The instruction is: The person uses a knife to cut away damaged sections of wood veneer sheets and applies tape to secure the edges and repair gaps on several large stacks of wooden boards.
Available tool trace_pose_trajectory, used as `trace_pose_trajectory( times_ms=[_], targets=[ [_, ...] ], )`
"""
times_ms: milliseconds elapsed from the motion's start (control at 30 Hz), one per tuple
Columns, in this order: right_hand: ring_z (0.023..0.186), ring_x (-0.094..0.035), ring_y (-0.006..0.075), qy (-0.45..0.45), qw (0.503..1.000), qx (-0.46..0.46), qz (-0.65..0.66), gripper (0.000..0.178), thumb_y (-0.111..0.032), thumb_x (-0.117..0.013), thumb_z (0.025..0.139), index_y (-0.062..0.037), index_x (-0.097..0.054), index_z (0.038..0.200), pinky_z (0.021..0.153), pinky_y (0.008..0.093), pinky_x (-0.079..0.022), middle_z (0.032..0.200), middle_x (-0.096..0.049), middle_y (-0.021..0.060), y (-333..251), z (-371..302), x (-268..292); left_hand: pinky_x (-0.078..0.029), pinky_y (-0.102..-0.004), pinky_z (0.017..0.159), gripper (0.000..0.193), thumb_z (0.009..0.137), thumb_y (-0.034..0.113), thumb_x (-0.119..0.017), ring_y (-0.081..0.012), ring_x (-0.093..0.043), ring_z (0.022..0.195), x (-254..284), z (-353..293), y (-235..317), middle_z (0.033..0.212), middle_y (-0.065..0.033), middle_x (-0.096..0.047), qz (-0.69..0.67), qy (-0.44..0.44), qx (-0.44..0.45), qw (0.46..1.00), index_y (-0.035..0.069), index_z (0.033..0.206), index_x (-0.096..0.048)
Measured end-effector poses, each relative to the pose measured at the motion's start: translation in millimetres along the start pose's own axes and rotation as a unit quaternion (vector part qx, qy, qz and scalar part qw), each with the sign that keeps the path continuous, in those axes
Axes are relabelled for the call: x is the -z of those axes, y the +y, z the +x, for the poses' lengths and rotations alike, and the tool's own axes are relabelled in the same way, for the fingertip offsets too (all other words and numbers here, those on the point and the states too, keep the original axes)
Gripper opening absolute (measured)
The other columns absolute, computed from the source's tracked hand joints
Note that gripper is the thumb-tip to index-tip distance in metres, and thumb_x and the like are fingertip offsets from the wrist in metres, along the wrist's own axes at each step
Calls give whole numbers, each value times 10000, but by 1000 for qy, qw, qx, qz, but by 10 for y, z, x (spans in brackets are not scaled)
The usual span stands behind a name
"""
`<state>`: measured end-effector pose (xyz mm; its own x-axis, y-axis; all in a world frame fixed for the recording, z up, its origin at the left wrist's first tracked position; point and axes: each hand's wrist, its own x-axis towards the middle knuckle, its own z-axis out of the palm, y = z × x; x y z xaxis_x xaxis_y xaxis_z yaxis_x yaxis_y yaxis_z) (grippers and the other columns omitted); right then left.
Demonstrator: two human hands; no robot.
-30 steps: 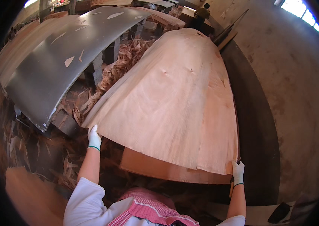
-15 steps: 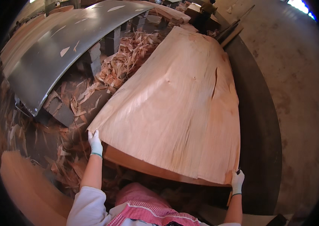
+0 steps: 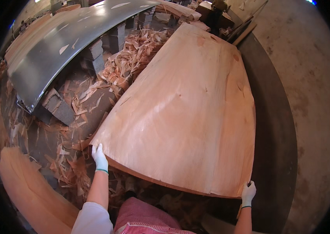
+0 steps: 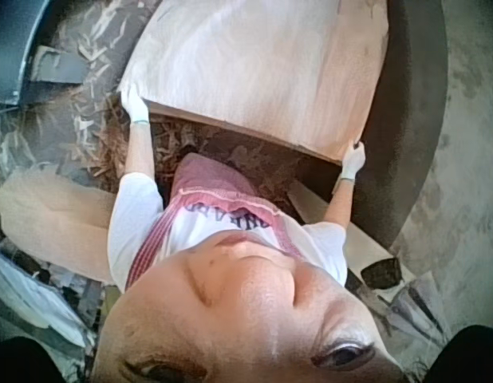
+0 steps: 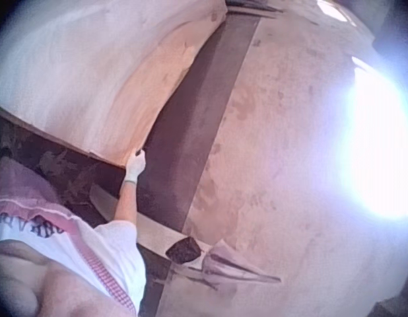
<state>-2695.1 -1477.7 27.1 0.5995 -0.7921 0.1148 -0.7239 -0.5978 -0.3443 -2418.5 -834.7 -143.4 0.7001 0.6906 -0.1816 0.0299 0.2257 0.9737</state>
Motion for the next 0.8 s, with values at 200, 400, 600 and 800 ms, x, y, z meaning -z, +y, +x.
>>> trace_pose_trajectory(
  times_ms=[200,400,600,800],
  targets=[
    [895,-653,359,11,999,-6,-39,271,-182,-625,889,19,-603,1068,774,415,-501,974,-680,199,83,-40,-331,-409,-305,955,284,907,87,-576,-179,-548,1015,12,-242,-265,1103,-82,-621,27,-28,9,999,-51,1155,-581],
    [896,-648,366,10,998,3,-63,274,-225,-604,903,-14,-595,1077,765,434,-500,967,-676,201,15,205,-723,-419,-298,915,275,888,108,-619,-181,-548,998,-138,-135,-764,1072,-76,-621,26,-9,3,1000,-49,1112,-591],
    [873,-637,398,-8,987,-10,-161,258,-268,-569,924,-42,-548,1047,736,470,-494,964,-666,207,203,153,-930,-452,-296,915,250,870,110,-654,-177,-574,987,265,-113,-1270,1087,-84,-639,-57,41,152,986,-16,1085,-640],
    [935,-626,402,-38,973,-10,-230,399,-372,-481,963,-64,-529,1213,760,485,-490,1074,-646,203,500,70,-979,-484,-309,692,242,908,251,-625,-136,-570,811,365,85,-1518,922,-6,-615,-107,-56,256,959,94,1092,-621]
  ],
)
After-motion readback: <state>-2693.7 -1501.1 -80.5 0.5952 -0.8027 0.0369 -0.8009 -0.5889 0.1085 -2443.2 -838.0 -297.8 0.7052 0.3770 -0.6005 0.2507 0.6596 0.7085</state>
